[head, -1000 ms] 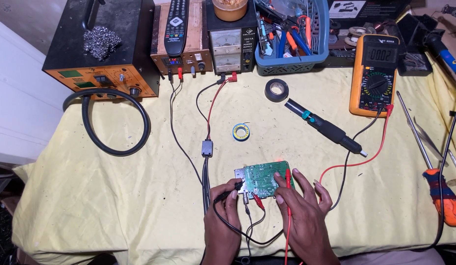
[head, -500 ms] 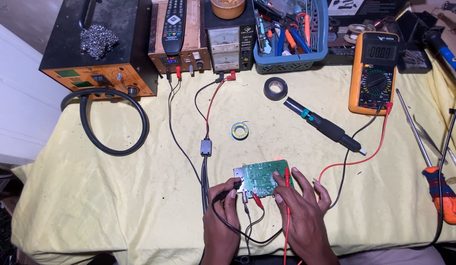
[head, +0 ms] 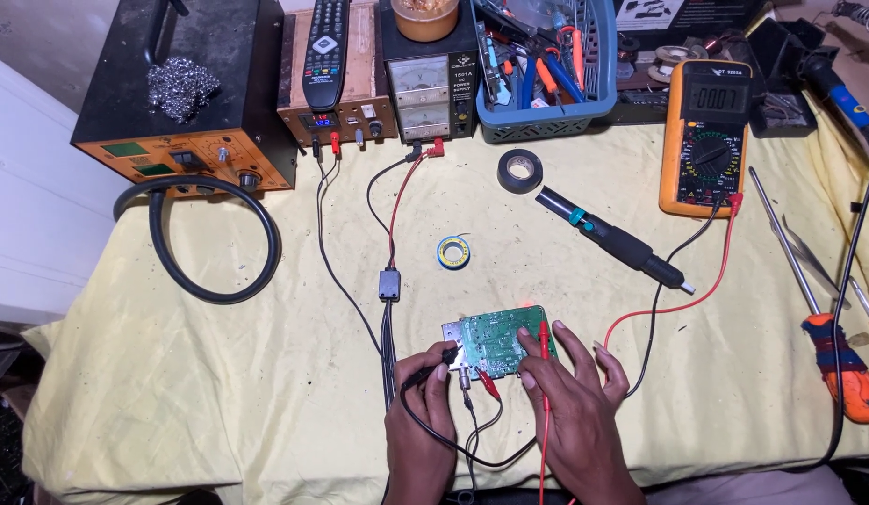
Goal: Testing a circuit board using a multimeter and adjusting a power supply unit.
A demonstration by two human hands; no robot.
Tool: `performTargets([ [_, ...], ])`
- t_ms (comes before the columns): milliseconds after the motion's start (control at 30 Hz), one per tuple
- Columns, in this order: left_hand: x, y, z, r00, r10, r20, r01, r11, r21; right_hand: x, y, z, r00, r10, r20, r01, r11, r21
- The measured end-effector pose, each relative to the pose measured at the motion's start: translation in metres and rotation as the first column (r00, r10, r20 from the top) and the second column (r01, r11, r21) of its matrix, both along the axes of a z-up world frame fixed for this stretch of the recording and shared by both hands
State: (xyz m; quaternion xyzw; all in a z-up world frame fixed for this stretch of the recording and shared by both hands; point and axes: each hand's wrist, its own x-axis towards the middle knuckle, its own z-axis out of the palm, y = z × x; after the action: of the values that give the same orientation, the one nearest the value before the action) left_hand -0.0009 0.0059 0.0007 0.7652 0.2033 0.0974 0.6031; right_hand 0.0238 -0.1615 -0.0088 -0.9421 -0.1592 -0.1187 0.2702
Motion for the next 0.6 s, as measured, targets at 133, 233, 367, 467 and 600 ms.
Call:
performTargets([
  [133, 0.0001, -0.0003, 0.0023, 1.0, -0.005, -0.016, 0.005, 1.0, 0.03, -0.0004, 0.0, 0.0019, 1.0, 0.01, 0.008, -0.01, 1.0, 0.007],
  [233, 0.0012, 0.0001, 0.0016, 0.999, 0.005, -0.035, -0.004, 1.0, 0.027, 0.0, 0.0005, 0.0017, 1.0, 0.01, 0.022, -0.011, 1.0, 0.005],
  [367, 0.001, 0.0004, -0.0024, 1.0, 0.008, -0.02, -0.008, 1.0, 0.006, -0.0002, 0.0016, 0.0016, 1.0, 0.003, 0.02, -0.003, 1.0, 0.0],
  [467, 0.0013, 0.0009, 0.0006, 1.0, 0.003, -0.031, -0.003, 1.0, -0.001, 0.0002, 0.001, -0.0017, 0.999, -0.002, 0.036, 0.002, 1.0, -0.021],
  [600, 0.0005, 0.0016, 0.0012, 0.998, 0.011, -0.064, -0.013, 1.0, -0.025, -0.0011, 0.0011, -0.0016, 0.999, 0.003, 0.035, -0.002, 1.0, -0.03],
])
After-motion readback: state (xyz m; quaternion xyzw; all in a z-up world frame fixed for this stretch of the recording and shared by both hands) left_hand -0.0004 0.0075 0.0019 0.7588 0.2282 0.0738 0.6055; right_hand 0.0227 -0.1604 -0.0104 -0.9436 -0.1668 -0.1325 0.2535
